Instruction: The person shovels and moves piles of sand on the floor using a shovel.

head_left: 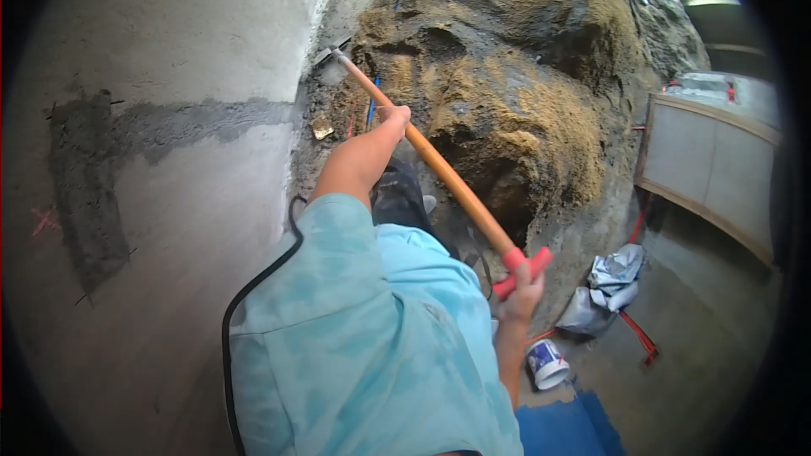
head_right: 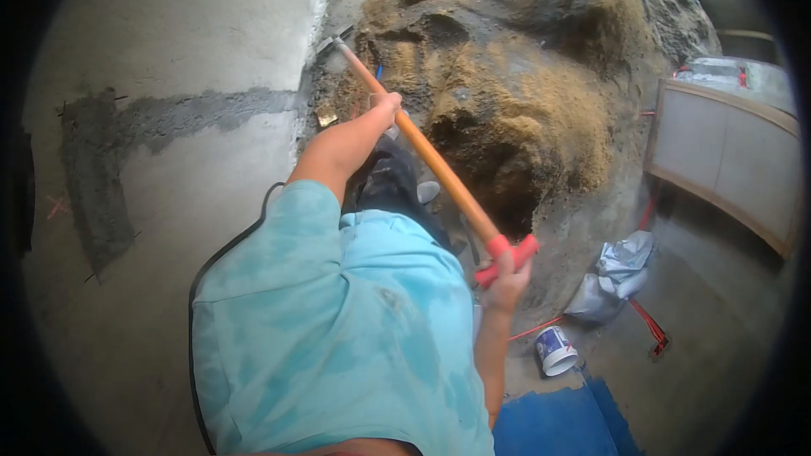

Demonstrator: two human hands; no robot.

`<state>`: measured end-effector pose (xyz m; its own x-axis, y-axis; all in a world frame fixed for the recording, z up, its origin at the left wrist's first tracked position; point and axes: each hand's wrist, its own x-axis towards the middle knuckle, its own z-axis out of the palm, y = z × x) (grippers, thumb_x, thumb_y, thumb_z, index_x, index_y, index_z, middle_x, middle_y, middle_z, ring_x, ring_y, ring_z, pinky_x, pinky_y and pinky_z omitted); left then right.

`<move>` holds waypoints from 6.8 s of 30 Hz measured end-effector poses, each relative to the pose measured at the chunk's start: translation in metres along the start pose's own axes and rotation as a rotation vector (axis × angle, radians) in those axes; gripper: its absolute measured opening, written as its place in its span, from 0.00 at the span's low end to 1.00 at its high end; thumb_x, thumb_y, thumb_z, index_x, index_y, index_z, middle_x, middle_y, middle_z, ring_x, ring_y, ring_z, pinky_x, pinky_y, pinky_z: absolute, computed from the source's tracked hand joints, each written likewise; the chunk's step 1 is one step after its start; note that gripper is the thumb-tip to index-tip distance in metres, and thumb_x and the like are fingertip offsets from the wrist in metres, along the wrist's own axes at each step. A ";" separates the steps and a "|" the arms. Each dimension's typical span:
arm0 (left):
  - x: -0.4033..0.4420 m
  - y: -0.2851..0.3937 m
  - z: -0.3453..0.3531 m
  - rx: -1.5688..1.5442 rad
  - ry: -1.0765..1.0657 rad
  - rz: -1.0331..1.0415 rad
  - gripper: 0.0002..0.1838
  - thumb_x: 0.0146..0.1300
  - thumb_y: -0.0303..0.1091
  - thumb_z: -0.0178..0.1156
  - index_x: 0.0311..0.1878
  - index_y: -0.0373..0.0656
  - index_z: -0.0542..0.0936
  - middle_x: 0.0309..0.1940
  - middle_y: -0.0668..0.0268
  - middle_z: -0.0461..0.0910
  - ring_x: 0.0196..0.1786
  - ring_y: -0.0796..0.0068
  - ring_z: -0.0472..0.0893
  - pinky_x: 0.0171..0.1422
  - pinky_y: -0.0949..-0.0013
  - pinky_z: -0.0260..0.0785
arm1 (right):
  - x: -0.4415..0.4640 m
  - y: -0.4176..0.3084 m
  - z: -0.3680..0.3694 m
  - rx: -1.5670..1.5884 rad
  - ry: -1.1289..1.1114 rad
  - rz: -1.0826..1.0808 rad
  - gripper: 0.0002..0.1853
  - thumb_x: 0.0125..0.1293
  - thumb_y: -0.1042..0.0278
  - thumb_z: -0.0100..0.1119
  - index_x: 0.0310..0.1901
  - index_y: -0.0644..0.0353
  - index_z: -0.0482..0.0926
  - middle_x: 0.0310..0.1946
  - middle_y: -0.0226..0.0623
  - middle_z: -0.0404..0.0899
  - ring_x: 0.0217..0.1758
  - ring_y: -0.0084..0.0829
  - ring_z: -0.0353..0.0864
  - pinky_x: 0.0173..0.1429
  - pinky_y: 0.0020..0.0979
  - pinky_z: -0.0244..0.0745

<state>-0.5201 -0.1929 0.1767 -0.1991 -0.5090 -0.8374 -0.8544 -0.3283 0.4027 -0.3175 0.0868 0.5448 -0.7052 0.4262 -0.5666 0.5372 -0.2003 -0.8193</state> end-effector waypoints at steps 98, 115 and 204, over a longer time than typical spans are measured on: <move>-0.108 -0.260 -0.034 0.512 -0.306 0.140 0.18 0.50 0.29 0.56 0.44 0.28 0.70 0.36 0.52 0.76 0.33 0.58 0.81 0.29 0.61 0.77 | -0.252 0.110 -0.215 0.021 0.416 0.080 0.24 0.63 0.64 0.45 0.58 0.64 0.57 0.35 0.46 0.71 0.18 0.27 0.69 0.16 0.23 0.64; -0.153 -0.271 -0.174 0.633 -0.392 0.064 0.30 0.49 0.30 0.60 0.52 0.34 0.56 0.41 0.49 0.73 0.36 0.60 0.80 0.35 0.65 0.76 | -0.403 0.183 -0.170 0.156 0.467 0.013 0.25 0.62 0.63 0.45 0.59 0.64 0.57 0.33 0.44 0.71 0.23 0.29 0.73 0.16 0.21 0.66; -0.560 0.258 -0.252 -0.508 -2.706 0.808 0.14 0.58 0.43 0.59 0.24 0.42 0.74 0.19 0.69 0.71 0.20 0.76 0.70 0.29 0.67 0.65 | -0.231 -0.119 0.082 -0.003 0.613 -0.403 0.37 0.46 0.65 0.52 0.61 0.67 0.58 0.38 0.42 0.69 0.41 0.28 0.69 0.47 0.28 0.67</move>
<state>-0.5079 -0.1932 0.8428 -0.2402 0.4502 0.8600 -0.4456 -0.8382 0.3143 -0.2568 -0.0599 0.7659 -0.4633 0.8834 -0.0699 0.2925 0.0779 -0.9531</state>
